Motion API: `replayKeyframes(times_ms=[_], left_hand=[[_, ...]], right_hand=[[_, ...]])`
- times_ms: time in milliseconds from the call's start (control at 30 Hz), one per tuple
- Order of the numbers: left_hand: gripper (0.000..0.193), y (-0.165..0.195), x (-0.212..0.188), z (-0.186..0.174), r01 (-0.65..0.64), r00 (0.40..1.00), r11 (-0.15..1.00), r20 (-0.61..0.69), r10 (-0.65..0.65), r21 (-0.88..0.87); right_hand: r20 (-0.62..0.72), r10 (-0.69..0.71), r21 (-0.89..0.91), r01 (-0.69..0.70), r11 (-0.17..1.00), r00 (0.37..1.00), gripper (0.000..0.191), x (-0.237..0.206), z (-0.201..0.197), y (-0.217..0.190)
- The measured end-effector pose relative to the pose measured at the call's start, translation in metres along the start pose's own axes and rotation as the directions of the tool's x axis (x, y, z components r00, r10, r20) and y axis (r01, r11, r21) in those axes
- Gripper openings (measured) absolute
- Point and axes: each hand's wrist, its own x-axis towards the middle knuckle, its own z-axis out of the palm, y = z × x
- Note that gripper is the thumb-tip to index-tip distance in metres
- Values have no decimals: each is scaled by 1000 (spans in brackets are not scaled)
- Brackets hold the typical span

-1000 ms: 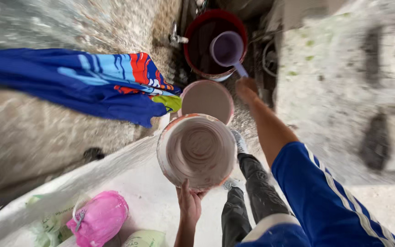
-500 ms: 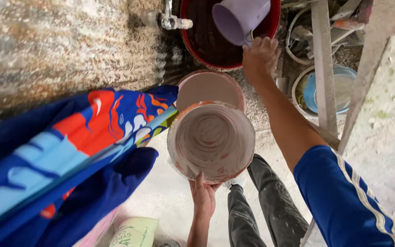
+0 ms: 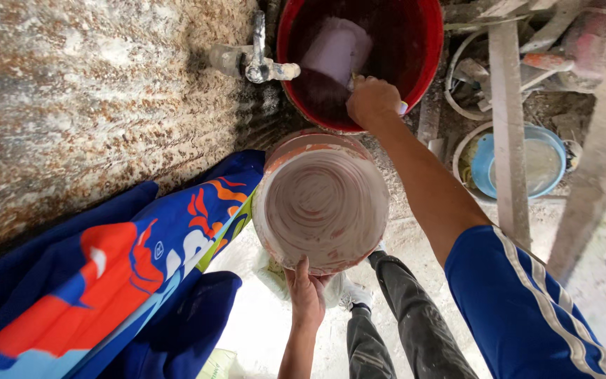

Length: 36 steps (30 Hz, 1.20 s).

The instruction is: The person scrapes dried plaster residue off long plaster mold strips on the workshop floor by hand and with a small scraper, then brushes the strips with a red brush. They then pour water from a plastic pitcher into a bowl and scoop white gypsum powder from a sack into the bowl with their hand.

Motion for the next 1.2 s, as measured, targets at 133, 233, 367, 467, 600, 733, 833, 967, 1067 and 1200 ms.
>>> replayKeyframes(times_ms=[133, 233, 367, 467, 600, 733, 833, 967, 1067, 1200], left_hand=[[83, -2, 15, -5, -13, 1000, 999, -8, 14, 34], [83, -5, 25, -12, -2, 1000, 1000, -18, 2, 27], [78, -5, 35, -15, 34, 998, 999, -59, -32, 35], [76, 1, 40, -9, -2, 1000, 999, -5, 2, 34], [77, 11, 39, 3, -27, 999, 1000, 31, 27, 7], [76, 17, 31, 9, -24, 1000, 999, 9, 24, 45], [77, 18, 20, 10, 0, 999, 999, -40, 2, 52], [83, 18, 7, 7, -94, 996, 992, 2, 94, -90], [85, 19, -1, 0, -89, 996, 985, -13, 88, -150], [84, 13, -9, -15, -98, 995, 982, -34, 94, -164]], right_hand=[[39, 84, 264, -91, 960, 996, 55, 22, -9, 6], [-29, -3, 329, 12, 944, 1000, 61, 32, -17, 15], [176, 108, 485, -182, 855, 978, 61, 25, -34, 27], [126, 75, 482, -127, 867, 989, 68, 5, -52, 30], [-208, -45, 372, 121, 920, 977, 61, -40, -83, 28], [-243, -62, 294, 135, 946, 968, 62, -103, -112, 21], [-107, -33, 237, 58, 970, 994, 74, -151, -127, 12], [-17, 41, 204, -36, 978, 999, 73, -196, -131, -3], [-230, -222, -66, 213, 975, 947, 65, -220, -122, -14], [-73, -141, -130, 130, 983, 987, 56, -253, -103, -26]])
